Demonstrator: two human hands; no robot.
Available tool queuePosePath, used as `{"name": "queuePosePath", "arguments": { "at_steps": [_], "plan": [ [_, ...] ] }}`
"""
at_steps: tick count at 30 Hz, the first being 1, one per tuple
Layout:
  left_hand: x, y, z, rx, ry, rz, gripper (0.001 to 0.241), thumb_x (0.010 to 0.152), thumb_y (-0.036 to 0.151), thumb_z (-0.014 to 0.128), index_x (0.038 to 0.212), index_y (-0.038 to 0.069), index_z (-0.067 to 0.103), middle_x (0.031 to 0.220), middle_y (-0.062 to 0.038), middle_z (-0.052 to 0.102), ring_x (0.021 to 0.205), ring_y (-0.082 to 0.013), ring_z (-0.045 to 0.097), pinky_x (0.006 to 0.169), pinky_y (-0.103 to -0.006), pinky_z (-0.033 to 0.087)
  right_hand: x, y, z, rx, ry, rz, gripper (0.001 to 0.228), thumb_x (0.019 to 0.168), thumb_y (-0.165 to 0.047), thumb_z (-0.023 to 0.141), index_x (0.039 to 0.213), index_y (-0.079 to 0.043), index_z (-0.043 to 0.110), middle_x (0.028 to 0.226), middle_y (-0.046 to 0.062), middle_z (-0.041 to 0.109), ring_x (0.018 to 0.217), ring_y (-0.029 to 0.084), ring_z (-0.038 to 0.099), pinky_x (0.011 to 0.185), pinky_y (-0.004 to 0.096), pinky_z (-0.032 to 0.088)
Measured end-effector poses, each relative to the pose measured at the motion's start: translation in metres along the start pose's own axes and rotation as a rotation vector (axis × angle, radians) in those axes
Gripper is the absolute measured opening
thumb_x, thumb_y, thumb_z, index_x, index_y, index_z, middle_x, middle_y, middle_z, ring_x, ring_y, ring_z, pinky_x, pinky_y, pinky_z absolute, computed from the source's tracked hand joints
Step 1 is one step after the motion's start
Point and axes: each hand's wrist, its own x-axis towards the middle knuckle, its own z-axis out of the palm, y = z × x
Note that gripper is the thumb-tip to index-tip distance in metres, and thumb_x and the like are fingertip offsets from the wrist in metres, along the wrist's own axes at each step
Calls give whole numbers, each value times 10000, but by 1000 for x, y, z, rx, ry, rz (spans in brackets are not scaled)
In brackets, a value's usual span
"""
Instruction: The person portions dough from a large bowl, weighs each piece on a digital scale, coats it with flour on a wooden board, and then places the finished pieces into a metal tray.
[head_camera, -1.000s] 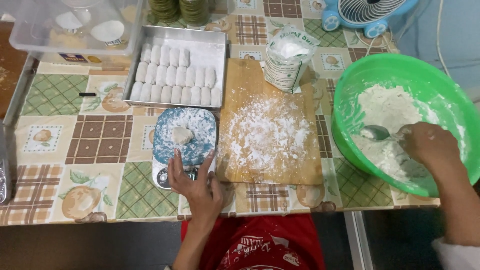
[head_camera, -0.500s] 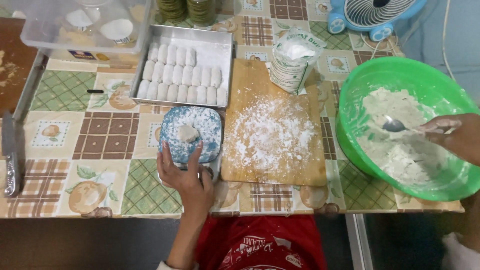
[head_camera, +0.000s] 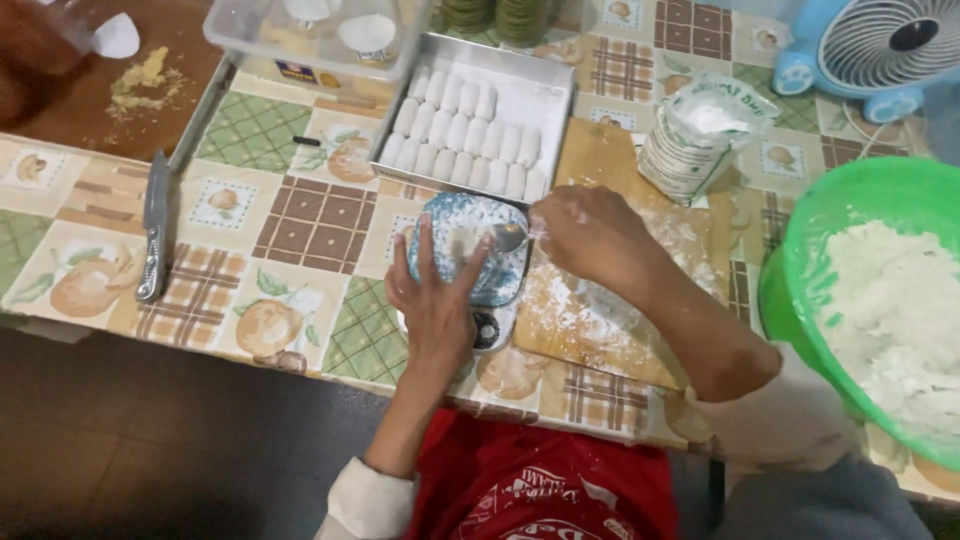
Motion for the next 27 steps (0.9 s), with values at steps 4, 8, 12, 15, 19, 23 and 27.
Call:
{"name": "queuePosePath", "arguments": {
  "at_steps": [4,8,12,15,19,23,27],
  "plan": [
    [1,2,-3,84,-8,56,692,853,-25,576,1358,446,609,1672,-161,179,1493,-497,57,1036,-654,158,24,-23,12,-83,36,-89,194,876,-201,630,923,-53,746,885,171,691,759,431,736,666,508,613],
    [3,-6,7,83,8,66,599,866,-5,627,1329,375,642,1687,-145,170,1504,-504,35,1043,-700,154,20,-36,10,-134,60,-112,210,894,-168,580,858,-30,734,838,186,684,698,432,723,582,502,586],
    [2,-7,10,100,-21,50,649,867,7,648,1369,414,594,1698,-119,136,1508,-510,14,1037,-731,165,3,-38,2,-176,67,-138,186,864,-135,594,824,-19,734,798,184,682,653,420,717,532,481,579],
    [8,-2,2,46,-124,-45,642,850,-66,612,1315,373,662,1709,-90,68,1502,-506,-49,1070,-739,134,-3,-35,-12,-177,35,-95,172,849,-123,652,865,18,748,828,204,697,688,433,731,575,492,596],
    [15,-1,-2,-53,-248,-176,696,831,-140,590,1331,337,670,1677,-154,79,1472,-536,-45,1034,-749,105,-20,-36,-34,-59,-66,-6,232,868,-122,659,949,76,748,923,272,714,823,518,732,702,576,608],
    [21,9,-14,-226,-316,-288,769,786,-223,515,1321,301,689,1651,-194,103,1460,-556,-26,1020,-718,117,-21,-45,-21,51,-63,63,230,893,-119,660,999,56,766,923,240,728,838,470,751,710,532,621],
    [20,5,-18,-396,-267,-348,774,756,-215,447,1233,327,724,1647,-194,75,1464,-550,2,1039,-711,138,-22,-38,-7,167,-42,136,279,889,-169,693,1056,44,763,1022,259,723,918,526,725,782,623,588]
  ]
}}
